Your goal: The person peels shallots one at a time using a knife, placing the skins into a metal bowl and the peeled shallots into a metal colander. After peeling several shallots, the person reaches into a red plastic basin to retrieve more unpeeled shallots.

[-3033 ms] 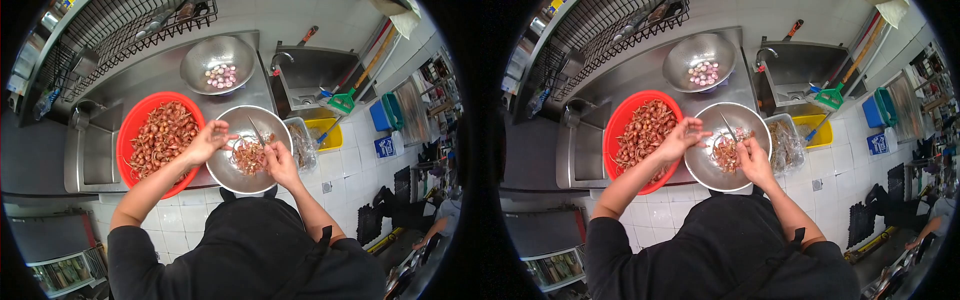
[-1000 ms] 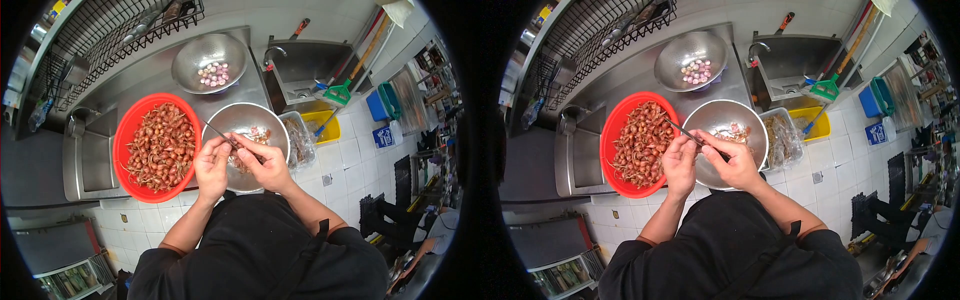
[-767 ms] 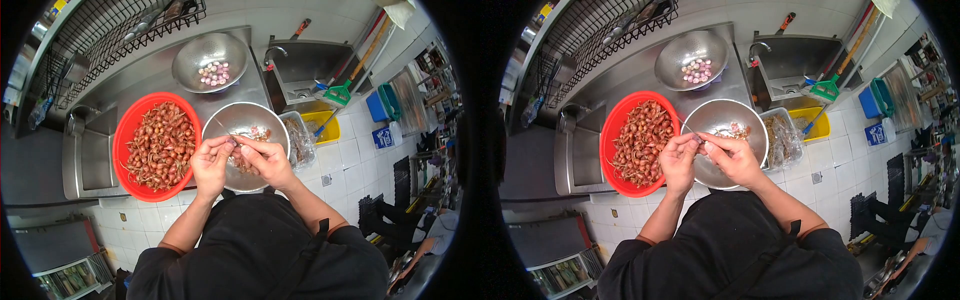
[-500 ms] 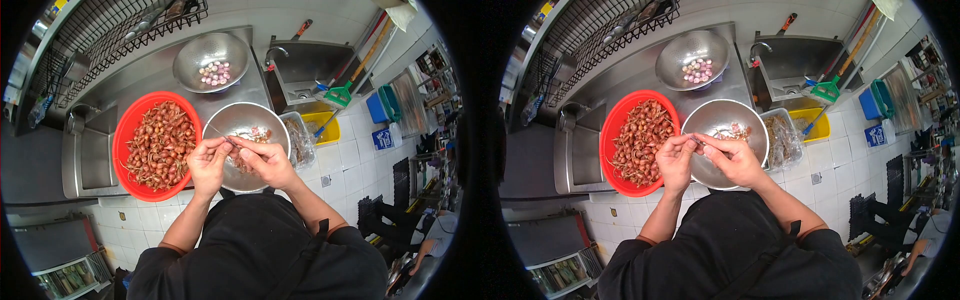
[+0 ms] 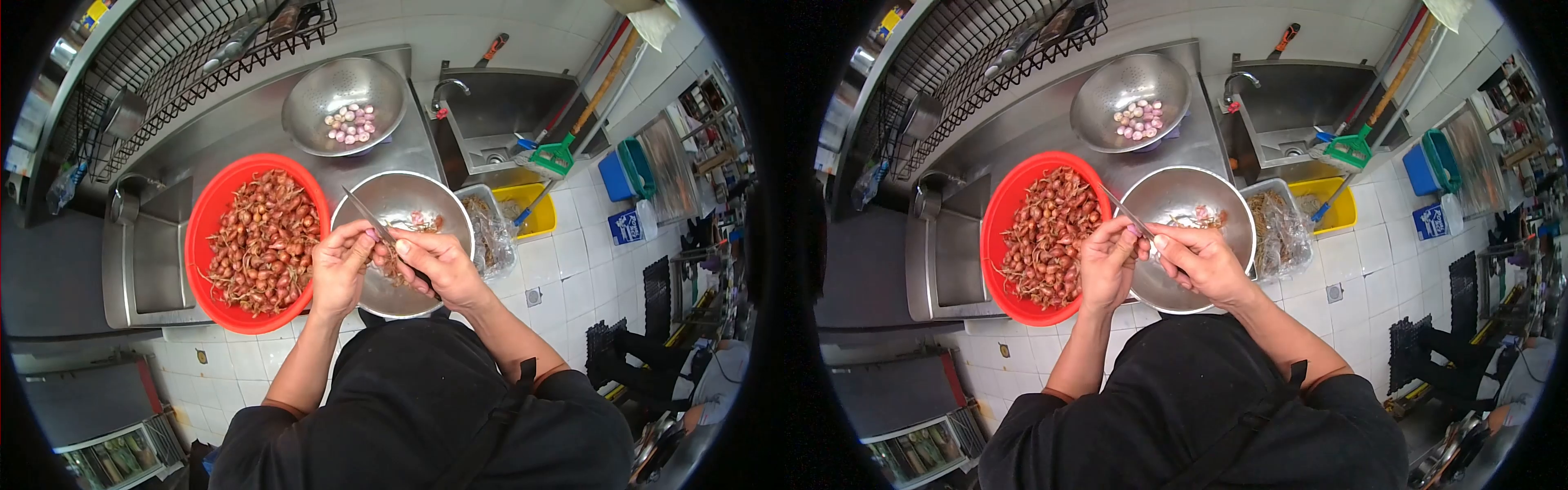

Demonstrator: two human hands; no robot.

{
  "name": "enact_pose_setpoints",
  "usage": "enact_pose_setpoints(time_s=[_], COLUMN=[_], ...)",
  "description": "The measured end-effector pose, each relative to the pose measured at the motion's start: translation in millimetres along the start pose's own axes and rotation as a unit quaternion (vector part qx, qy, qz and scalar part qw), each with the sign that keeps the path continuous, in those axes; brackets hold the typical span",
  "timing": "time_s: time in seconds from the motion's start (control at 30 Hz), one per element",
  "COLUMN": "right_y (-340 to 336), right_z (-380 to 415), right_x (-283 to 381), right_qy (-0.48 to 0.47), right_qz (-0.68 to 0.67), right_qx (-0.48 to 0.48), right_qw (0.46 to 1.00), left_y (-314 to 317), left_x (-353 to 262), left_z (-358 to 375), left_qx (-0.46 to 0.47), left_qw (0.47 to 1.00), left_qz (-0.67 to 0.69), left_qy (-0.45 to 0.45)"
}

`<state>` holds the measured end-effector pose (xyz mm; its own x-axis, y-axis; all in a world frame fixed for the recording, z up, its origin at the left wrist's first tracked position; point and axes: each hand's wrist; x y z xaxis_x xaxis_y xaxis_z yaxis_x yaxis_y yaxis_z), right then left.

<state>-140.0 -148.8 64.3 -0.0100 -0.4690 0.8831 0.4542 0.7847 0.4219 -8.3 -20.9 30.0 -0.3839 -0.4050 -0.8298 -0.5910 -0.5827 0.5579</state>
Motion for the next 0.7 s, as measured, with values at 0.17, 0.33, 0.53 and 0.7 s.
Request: enact_pose_setpoints(time_s=[0.17,0.33,0.53,0.7], right_y=[1,-3,-19,-31], right_z=[-2,0,-3,-2], right_x=[-6,-2,-5,-13], right_qy=[-0.021,-0.004,-0.058,-0.056], right_qz=[0.019,-0.034,0.087,0.208], right_qx=[-0.012,-0.048,-0.093,-0.11], right_qw=[1.0,0.998,0.99,0.97], left_y=[7,-5,-9,-16], left_x=[-5,1,-7,-3], left_z=[0,-5,-6,-6], left_qx=[-0.012,-0.018,0.003,0.029], left_qw=[0.998,0.997,0.993,0.982], left_qz=[0.03,0.032,0.068,0.138], left_qy=[-0.053,-0.067,-0.097,-0.123])
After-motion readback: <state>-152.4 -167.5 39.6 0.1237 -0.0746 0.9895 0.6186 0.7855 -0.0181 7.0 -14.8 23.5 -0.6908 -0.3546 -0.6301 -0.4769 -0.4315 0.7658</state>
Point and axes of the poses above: each hand's wrist, its own z-axis away from the middle knuckle, its own y-axis out of the palm, x = y × z, and after that the axes turned 7 degrees about -x, right-handed
